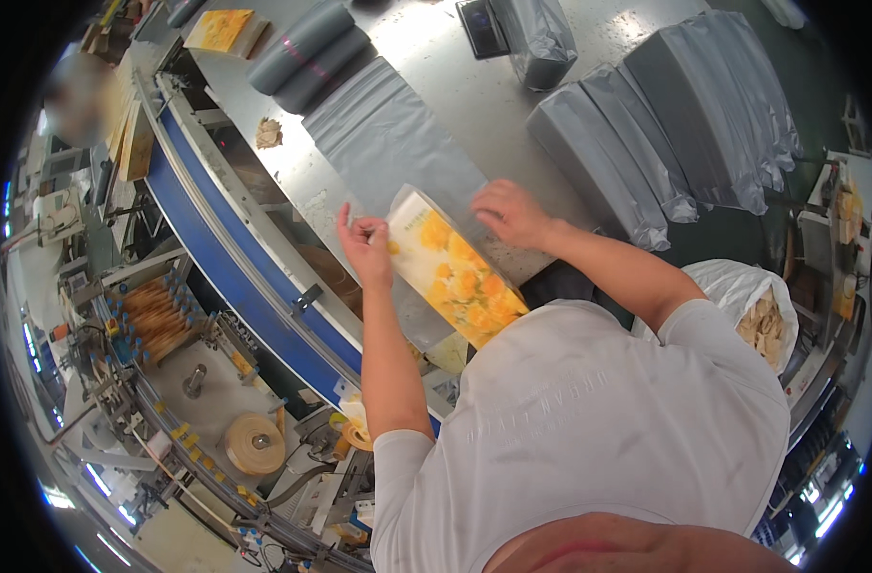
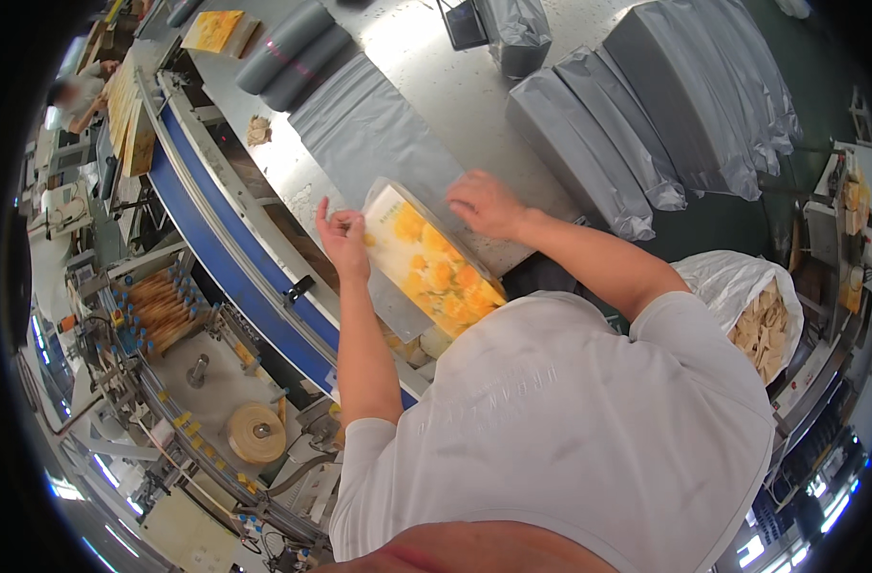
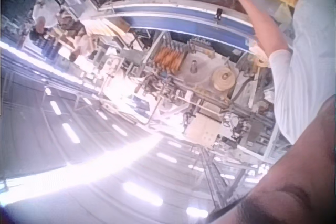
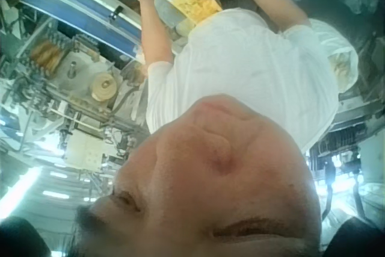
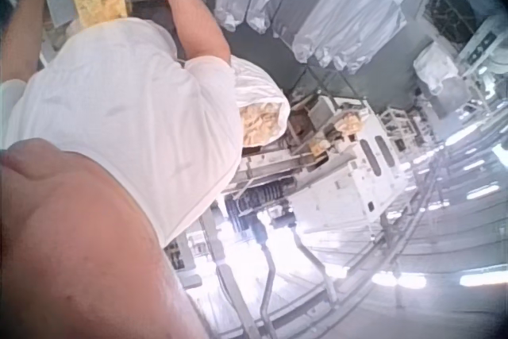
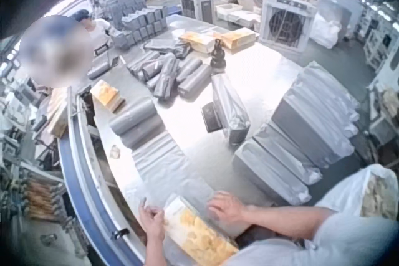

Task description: The person repeatedly picks up small yellow boxes from a conveyor belt, places them into grey poly mailers on a metal table, folds the mailers closed, and moves them to a stack. This process is repeated continuously.

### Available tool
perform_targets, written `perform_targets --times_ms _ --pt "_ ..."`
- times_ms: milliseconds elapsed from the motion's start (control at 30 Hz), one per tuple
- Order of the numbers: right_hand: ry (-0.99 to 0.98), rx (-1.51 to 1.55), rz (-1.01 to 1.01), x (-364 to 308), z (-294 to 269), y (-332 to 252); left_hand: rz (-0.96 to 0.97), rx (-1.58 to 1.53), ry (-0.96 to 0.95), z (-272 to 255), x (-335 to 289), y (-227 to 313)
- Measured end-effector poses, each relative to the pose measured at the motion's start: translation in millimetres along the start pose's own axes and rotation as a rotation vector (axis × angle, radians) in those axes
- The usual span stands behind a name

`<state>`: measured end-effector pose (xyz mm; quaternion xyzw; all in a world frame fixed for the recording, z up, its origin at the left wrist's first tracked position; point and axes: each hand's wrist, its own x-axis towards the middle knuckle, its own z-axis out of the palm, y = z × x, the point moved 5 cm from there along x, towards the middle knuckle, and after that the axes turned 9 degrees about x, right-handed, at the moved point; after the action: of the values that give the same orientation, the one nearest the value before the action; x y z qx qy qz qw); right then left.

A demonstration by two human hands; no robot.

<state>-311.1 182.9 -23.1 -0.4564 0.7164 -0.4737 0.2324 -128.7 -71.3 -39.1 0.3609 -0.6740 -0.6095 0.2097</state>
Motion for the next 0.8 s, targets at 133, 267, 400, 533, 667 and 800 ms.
perform_targets --times_ms 133,267,400,533,667,800 --pt "-0.043 -0.232 -0.188 14.8 0.6 -3.4 0.050 0.404 -0.175 4.5 -18.3 17.6" --pt "-0.224 -0.467 -0.206 15.2 17.5 -7.3 0.115 0.816 -0.430 18.2 -13.2 50.5" --pt "-0.227 -0.478 -0.140 9.9 19.5 -6.5 0.180 0.748 -0.473 30.7 -28.1 57.4" --pt "-0.210 -0.299 -0.048 18.6 14.2 -21.4 0.360 0.838 -0.405 60.4 -45.2 70.3" --pt "-0.252 -0.240 -0.102 20.0 3.0 -35.1 0.277 0.954 -0.106 83.2 -61.4 80.1" --pt "-0.373 -0.386 -0.181 -7.4 0.8 -79.8 0.207 0.668 0.006 78.1 -88.4 41.5"
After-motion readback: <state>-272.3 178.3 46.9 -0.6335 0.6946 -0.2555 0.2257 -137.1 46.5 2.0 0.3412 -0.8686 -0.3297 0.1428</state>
